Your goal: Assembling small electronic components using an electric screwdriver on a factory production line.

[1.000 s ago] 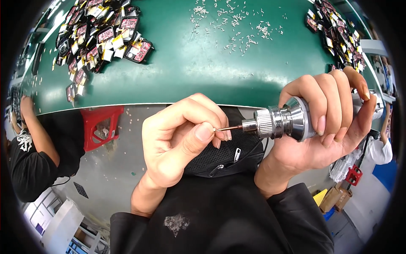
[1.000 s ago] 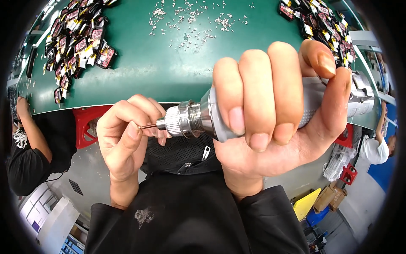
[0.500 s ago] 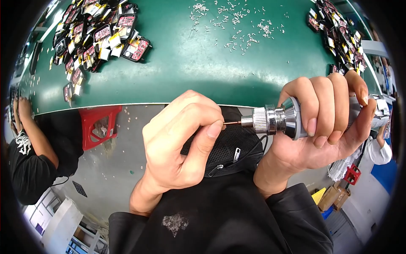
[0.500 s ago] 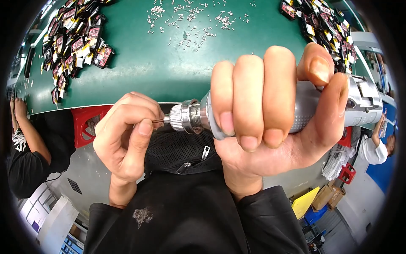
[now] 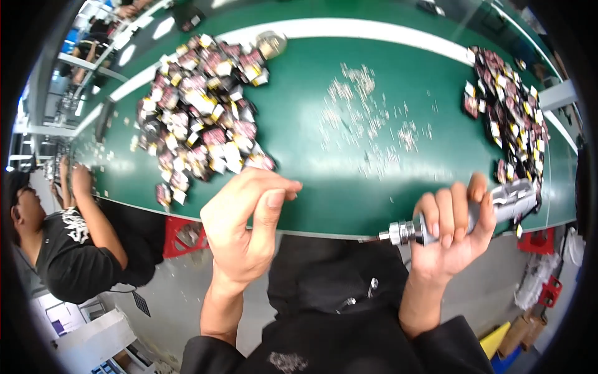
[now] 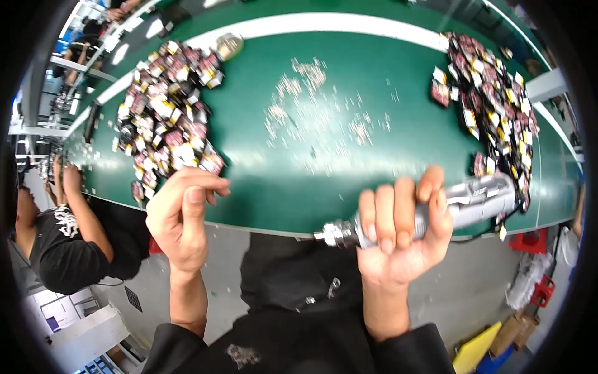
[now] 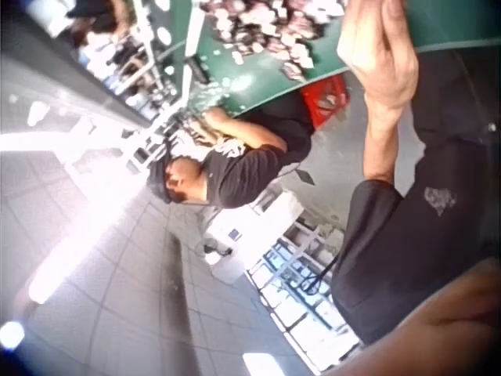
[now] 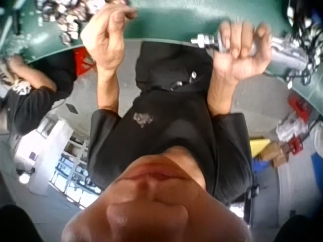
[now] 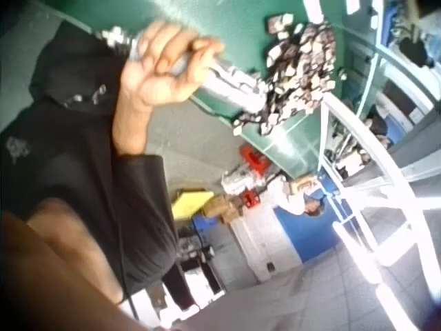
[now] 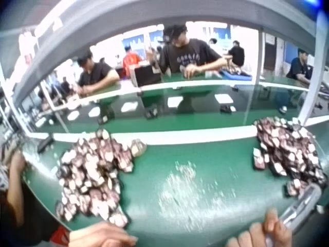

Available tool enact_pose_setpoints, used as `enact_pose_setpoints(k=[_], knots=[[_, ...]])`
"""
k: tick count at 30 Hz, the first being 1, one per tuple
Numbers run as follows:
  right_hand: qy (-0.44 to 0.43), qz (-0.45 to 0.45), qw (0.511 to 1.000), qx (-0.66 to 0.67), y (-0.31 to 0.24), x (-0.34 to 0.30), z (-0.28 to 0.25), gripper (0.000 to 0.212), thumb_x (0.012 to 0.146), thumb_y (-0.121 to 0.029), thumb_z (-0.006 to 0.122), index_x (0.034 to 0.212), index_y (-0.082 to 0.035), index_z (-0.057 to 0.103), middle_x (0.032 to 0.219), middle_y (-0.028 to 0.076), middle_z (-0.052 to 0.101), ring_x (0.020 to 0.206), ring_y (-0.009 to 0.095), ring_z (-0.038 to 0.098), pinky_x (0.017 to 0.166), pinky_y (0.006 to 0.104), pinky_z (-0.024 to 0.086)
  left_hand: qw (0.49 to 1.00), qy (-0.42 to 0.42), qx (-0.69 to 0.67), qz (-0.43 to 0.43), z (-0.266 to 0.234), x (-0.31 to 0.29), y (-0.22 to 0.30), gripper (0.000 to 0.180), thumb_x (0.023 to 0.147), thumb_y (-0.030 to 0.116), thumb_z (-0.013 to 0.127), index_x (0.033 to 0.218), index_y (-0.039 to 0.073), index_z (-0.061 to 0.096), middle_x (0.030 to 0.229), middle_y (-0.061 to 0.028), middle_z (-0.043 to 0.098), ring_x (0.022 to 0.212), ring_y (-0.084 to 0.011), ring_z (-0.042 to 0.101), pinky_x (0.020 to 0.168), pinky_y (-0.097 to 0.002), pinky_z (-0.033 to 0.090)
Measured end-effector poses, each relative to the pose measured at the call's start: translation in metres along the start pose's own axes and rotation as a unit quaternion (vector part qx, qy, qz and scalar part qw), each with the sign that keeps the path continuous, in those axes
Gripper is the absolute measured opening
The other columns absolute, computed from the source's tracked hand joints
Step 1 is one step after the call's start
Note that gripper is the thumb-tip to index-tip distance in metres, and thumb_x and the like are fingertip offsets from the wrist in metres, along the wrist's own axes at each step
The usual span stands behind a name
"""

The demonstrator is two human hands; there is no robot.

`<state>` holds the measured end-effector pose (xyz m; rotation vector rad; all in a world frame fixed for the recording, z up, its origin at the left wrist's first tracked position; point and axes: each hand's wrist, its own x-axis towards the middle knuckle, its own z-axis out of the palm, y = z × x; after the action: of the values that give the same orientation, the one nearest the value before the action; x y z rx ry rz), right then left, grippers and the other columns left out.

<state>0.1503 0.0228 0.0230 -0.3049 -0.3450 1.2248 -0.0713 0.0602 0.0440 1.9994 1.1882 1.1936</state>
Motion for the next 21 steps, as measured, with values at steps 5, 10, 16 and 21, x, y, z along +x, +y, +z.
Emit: enact_pose_setpoints(k=[5,10,16,21], knots=[[0.068,0.007,0.998,0.008,-0.002,-0.008,-0.024,0.014,0.094,-0.018,0.042,0.085,-0.008,0.04,0.049,-0.002,0.033,0.038,0.009,0.032,0.045,0.0264,0.036,0.976,0.085,0.197,0.03,-0.035,0.119,-0.045,0.015,0.089,0.004,0.051,0.087,-0.006,0.062,0.068,-0.0096,0.061,0.06,-0.0145,0.057,0.058,-0.0249,0.045],[0.041,0.018,0.999,0.007,-0.005,-0.012,-0.026,0.015,0.092,-0.019,0.046,0.084,-0.008,0.039,0.047,-0.001,0.034,0.037,0.009,0.032,0.044,0.0271,0.036,0.876,0.058,0.465,-0.111,-0.103,0.234,-0.165,0.032,0.079,0.021,0.065,0.103,0.0,0.059,0.088,-0.0196,0.065,0.088,-0.0338,0.063,0.079,-0.0399,0.048],[0.031,0.04,0.999,0.011,-0.001,-0.005,-0.031,0.015,0.091,-0.021,0.046,0.085,-0.009,0.039,0.047,0.0,0.034,0.036,0.011,0.034,0.045,0.0287,0.036,0.851,-0.004,0.439,-0.29,-0.135,0.286,-0.247,0.047,0.072,0.034,0.068,0.1,-0.004,0.059,0.102,-0.0257,0.063,0.099,-0.0385,0.06,0.087,-0.0429,0.047],[0.02,0.053,0.998,0.011,-0.002,-0.002,-0.035,0.018,0.091,-0.021,0.047,0.084,-0.009,0.037,0.047,0.001,0.035,0.037,0.012,0.035,0.046,0.0301,0.037,0.821,-0.047,0.48,-0.305,-0.122,0.311,-0.262,0.046,0.073,0.032,0.067,0.102,-0.003,0.059,0.106,-0.0249,0.061,0.101,-0.036,0.06,0.087,-0.0418,0.048]])
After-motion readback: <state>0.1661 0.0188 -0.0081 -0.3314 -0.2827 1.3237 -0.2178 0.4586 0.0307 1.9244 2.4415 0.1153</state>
